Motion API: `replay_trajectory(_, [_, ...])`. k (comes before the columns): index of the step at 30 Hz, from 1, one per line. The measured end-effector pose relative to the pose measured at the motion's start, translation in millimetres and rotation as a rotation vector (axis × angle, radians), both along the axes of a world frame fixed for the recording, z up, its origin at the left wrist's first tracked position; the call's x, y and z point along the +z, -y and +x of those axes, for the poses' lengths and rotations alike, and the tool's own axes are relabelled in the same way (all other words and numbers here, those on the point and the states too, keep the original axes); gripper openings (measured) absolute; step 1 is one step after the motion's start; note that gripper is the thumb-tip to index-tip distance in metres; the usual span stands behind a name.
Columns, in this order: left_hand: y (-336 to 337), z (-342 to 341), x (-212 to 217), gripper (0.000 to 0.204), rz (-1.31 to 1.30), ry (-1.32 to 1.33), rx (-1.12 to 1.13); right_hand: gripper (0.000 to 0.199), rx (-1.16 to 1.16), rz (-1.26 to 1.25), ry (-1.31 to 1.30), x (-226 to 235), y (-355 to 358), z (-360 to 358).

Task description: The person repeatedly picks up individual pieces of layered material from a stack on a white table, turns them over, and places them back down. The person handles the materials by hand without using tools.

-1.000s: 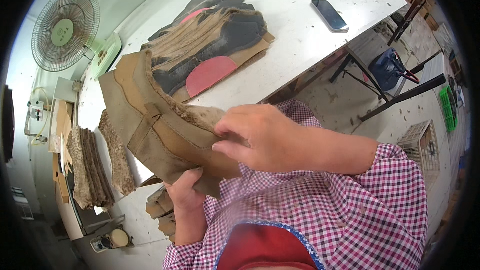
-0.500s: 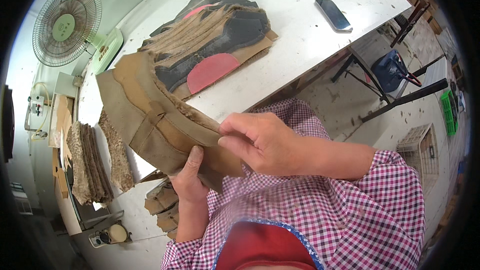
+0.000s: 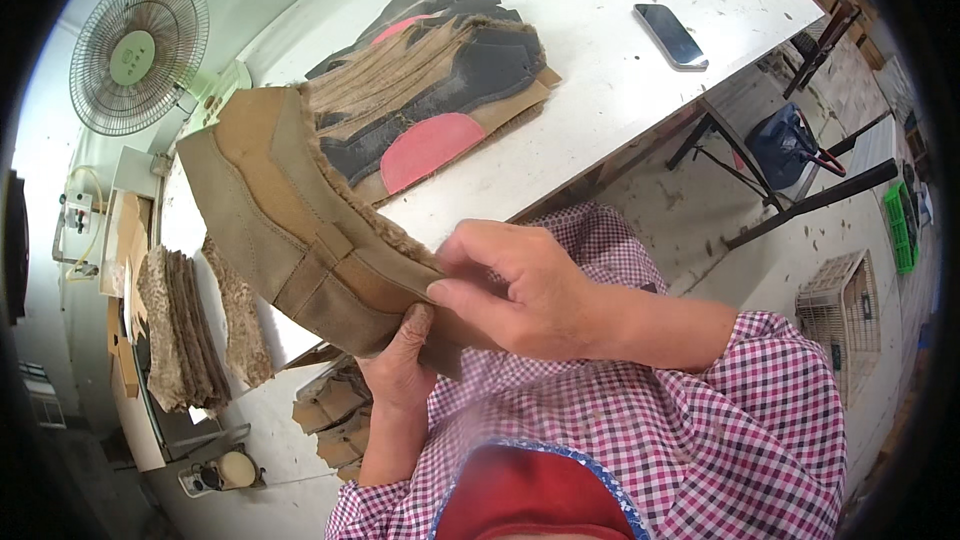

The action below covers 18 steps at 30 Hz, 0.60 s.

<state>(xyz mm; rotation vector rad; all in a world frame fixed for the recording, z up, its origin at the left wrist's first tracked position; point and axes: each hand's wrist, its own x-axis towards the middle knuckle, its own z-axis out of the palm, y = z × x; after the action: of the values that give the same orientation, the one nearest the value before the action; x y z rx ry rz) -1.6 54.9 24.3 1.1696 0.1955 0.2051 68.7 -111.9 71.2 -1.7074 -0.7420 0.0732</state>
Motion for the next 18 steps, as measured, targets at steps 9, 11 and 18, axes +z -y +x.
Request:
replay_trajectory(9, [3,-1,-9,0.045,0.020,-0.007,-0.067,0.013,0.039,0.054,-0.213,7,0,-1])
replay_trajectory(11, [3,0,-12,0.044,0.027,0.014,-0.069,0.013,0.038,0.101,-0.146,5,0,-1])
replay_trajectory(18, [6,2,-11,0.042,0.048,-0.009,-0.095,0.014,-0.012,0.083,-0.203,14,-3,4])
